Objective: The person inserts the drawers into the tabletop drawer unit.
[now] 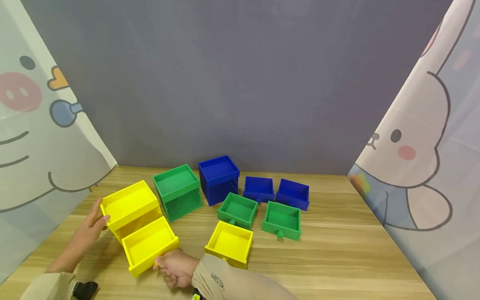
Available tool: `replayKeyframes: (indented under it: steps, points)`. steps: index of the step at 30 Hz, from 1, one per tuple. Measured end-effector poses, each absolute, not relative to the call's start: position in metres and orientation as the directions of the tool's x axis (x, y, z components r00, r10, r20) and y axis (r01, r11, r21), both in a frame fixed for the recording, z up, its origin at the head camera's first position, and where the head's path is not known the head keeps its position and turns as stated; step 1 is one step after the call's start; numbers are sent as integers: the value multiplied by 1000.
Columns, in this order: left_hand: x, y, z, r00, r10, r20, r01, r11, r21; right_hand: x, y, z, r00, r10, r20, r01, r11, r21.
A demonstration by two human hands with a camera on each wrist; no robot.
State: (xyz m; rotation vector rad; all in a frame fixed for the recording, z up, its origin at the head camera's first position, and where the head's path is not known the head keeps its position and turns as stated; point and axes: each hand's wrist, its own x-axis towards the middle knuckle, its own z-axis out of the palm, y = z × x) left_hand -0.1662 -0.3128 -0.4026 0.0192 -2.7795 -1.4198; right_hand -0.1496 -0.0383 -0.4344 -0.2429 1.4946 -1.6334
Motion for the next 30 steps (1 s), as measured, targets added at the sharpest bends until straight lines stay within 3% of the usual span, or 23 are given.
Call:
replayKeyframes:
  steps: [20, 30]
  points:
    - [-163, -316, -403, -999, -15, -39, -40, 583, 811, -155, -58, -443, -615, -633, -470, 452, 205, -868]
    - [-168, -313, -400, -1000, 17, -8, 4, 579, 815, -159, -56, -439, -605, -635, -481, 458, 217, -862]
